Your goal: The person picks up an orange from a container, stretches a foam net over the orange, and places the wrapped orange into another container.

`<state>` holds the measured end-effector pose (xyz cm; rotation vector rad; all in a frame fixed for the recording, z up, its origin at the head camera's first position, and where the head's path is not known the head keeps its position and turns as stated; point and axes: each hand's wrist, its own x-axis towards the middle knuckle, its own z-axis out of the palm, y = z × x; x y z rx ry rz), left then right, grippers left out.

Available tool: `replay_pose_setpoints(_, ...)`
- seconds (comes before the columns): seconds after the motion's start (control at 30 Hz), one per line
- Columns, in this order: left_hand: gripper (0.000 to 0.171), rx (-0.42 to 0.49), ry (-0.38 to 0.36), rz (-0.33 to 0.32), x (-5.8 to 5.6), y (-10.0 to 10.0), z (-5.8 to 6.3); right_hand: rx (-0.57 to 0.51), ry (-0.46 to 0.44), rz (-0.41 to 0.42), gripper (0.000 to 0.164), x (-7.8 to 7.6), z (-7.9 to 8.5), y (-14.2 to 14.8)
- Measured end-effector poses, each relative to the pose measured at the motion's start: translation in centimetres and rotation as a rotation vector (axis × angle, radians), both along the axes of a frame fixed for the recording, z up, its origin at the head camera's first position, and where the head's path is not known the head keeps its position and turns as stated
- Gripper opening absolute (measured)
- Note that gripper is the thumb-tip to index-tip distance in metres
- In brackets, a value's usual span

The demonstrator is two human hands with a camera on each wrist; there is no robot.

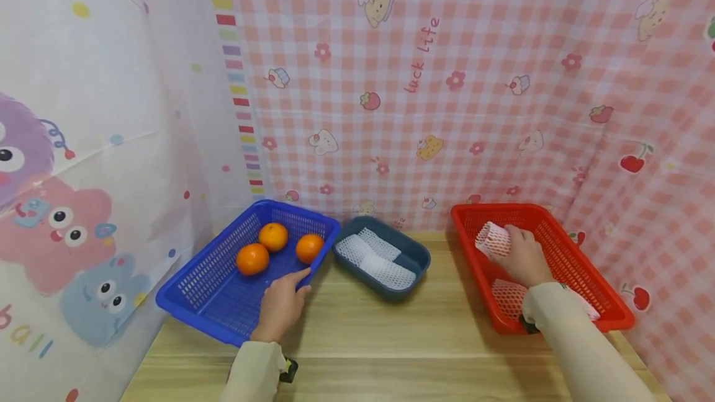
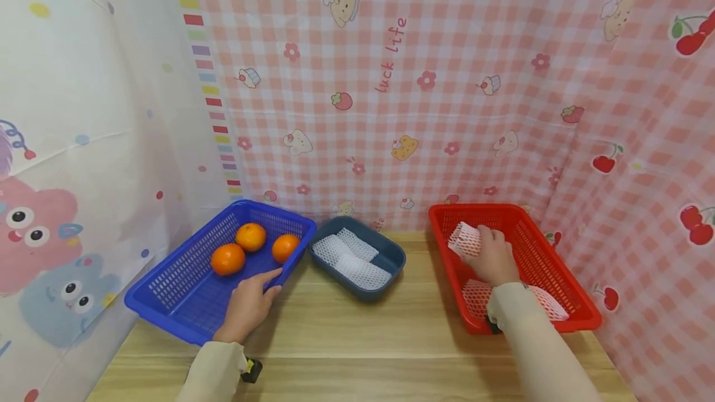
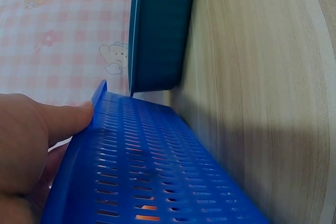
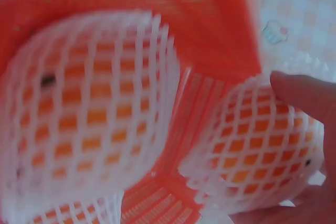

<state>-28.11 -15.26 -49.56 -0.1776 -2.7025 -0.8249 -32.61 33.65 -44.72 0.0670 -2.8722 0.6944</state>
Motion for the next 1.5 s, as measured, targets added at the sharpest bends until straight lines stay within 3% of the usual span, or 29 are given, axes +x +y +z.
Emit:
replay_pose_setpoints(0.3, 0.036, -0.002, 0.003, -0.009, 0.1, 0.0, 0.0, 0.084, -0.242, 0.081, 0.082, -1.9, -0.3, 1.3)
replay_pose_setpoints(0.5, 0.036, -0.001, 0.007, -0.004, 0.2, 0.0, 0.1, 0.059, -0.372, 0.075, 0.083, -2.5, -0.7, 1.2)
replay_pose_setpoints(1.0, 0.036, -0.004, 0.003, 0.01, 0.3, 0.1, 0.1, 0.0, -0.408, 0.069, 0.081, -3.4, -2.6, 1.1)
replay_pose_setpoints(1.23, 0.036, -0.006, 0.004, 0.01, 0.2, 0.3, -0.2, 0.093, -0.42, 0.101, 0.07, -3.3, -3.6, 1.1)
replay_pose_setpoints(1.37, 0.035, -0.001, 0.013, 0.006, 0.2, 0.2, -0.2, 0.069, -0.434, 0.115, 0.076, -3.3, -3.3, 1.0)
replay_pose_setpoints(1.5, 0.035, 0.001, 0.024, 0.009, 0.1, -0.1, -0.1, 0.08, -0.375, 0.16, 0.078, -3.1, -1.8, 0.4)
